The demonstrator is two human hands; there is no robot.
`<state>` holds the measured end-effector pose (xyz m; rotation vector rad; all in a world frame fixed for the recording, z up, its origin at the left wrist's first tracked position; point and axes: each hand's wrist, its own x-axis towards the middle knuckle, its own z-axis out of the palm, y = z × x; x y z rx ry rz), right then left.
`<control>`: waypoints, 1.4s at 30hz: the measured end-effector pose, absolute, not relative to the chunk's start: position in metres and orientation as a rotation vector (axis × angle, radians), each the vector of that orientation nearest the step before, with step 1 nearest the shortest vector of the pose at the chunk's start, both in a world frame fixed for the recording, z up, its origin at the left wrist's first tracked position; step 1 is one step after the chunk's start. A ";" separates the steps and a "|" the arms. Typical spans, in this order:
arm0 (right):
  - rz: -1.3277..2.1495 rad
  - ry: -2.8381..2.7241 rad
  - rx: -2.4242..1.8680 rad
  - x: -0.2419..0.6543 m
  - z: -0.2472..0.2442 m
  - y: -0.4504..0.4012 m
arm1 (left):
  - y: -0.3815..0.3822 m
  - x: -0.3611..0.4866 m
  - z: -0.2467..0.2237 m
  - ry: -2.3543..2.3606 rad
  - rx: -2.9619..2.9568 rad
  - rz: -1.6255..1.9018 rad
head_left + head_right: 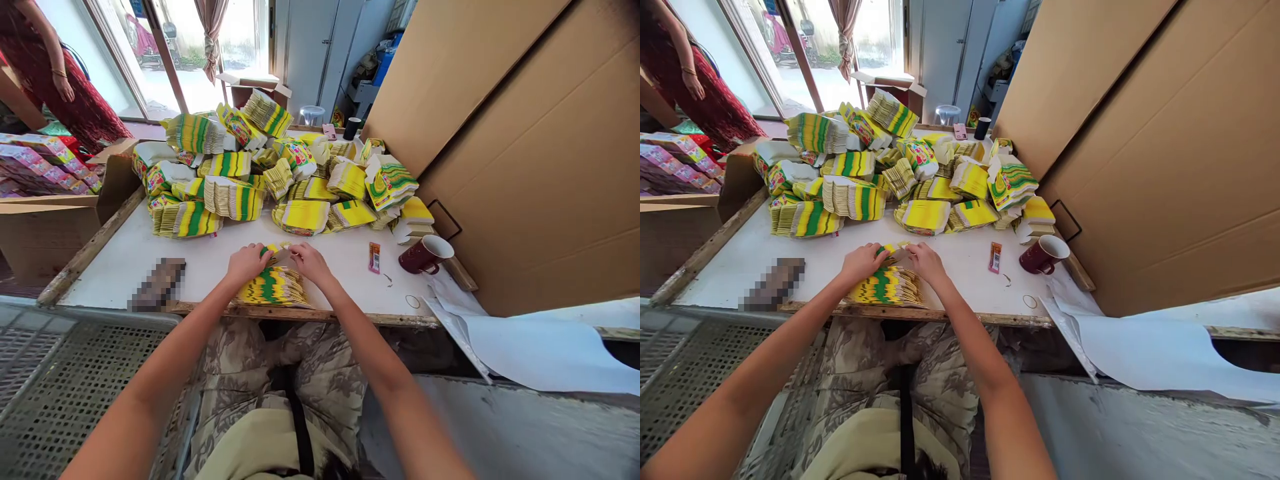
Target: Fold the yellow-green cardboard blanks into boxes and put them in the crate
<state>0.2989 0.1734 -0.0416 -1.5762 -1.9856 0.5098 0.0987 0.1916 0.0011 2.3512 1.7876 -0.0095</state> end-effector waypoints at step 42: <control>0.681 -1.824 -1.986 0.254 -0.018 0.215 | 0.217 0.095 0.005 1.768 2.289 -0.425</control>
